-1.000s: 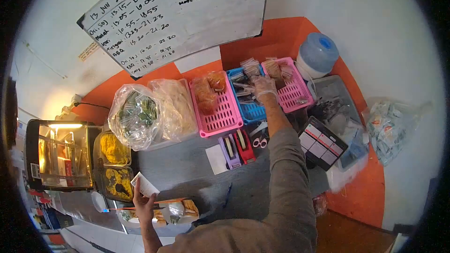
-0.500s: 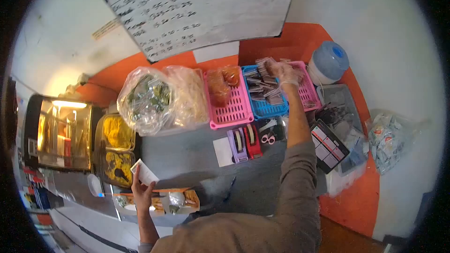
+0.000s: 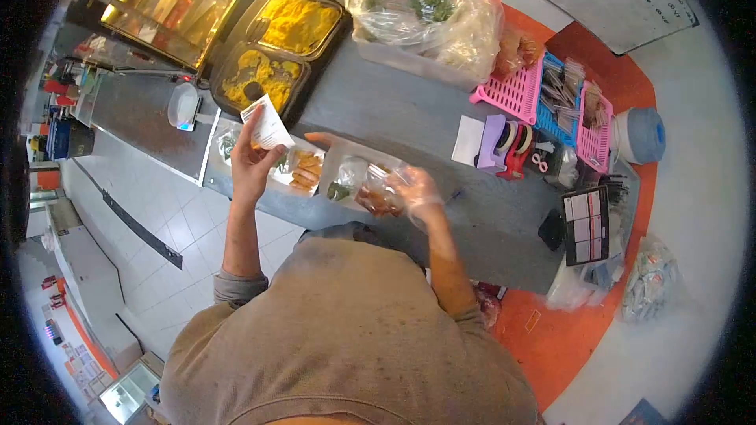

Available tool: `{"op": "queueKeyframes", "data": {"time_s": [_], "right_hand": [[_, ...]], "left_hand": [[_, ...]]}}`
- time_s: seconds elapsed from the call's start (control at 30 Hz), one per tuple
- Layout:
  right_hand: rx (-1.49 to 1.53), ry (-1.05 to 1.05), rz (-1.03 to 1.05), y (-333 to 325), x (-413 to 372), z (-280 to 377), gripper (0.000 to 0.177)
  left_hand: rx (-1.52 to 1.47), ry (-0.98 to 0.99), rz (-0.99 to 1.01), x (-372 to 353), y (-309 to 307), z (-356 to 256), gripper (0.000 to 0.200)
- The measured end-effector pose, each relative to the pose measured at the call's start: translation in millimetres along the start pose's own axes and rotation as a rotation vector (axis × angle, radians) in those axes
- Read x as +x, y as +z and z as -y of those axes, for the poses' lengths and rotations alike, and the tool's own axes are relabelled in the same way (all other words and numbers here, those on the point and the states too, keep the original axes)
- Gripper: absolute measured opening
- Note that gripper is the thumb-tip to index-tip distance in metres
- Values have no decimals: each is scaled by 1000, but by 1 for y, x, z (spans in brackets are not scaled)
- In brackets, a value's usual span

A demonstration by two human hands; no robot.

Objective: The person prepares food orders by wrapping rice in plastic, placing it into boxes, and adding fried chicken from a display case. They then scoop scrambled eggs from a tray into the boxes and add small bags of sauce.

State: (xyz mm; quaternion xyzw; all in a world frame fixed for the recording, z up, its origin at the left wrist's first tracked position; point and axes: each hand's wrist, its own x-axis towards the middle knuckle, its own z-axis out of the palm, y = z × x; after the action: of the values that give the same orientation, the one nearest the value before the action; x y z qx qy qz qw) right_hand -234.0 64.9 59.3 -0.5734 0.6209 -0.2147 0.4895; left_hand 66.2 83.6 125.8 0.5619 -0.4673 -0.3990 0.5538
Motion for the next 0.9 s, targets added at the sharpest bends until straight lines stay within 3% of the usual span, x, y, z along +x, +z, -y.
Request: {"op": "queueKeyframes", "data": {"time_s": [0.1,0.13,0.23,0.27,0.33,0.4,0.47,0.5,0.53,0.6,0.63,0.73,0.8,0.87,0.9], "right_hand": [[-87,-139,28,59,30,-85,28],[-101,-139,25,58,27,-73,28],[-53,160,-34,55,25,-35,32],[-62,154,-36,58,28,-32,32],[215,49,168,70,31,-20,29],[70,68,113,107,32,10,28],[52,139,249,144,40,30,57],[-237,70,193,157,39,49,61],[-244,66,197,178,41,44,61],[-122,-16,-146,217,50,22,57],[-37,-37,-31,216,50,35,55],[76,6,18,230,55,33,49],[87,-94,44,237,45,75,42],[205,-201,218,257,40,115,41],[520,57,426,276,58,102,36]], "left_hand": [[-62,51,-31,-10,-33,-1,73],[-76,52,-35,-14,-45,-2,73],[-87,45,-93,-22,-86,-2,73],[-95,49,-98,-24,-99,1,73],[-81,27,-145,-29,-126,7,73],[-79,9,-171,-33,-148,9,73],[-58,4,-177,-37,-166,13,74],[-62,5,-187,-38,-175,15,74],[-76,2,-193,-40,-181,16,73],[-89,1,-209,-44,-197,17,73],[-107,-4,-221,-47,-205,18,73],[-130,13,-267,-60,-233,29,71],[-103,-57,-325,-68,-254,35,71],[-93,-43,-356,-73,-274,53,70],[-42,-60,-393,-73,-283,61,68]]}}
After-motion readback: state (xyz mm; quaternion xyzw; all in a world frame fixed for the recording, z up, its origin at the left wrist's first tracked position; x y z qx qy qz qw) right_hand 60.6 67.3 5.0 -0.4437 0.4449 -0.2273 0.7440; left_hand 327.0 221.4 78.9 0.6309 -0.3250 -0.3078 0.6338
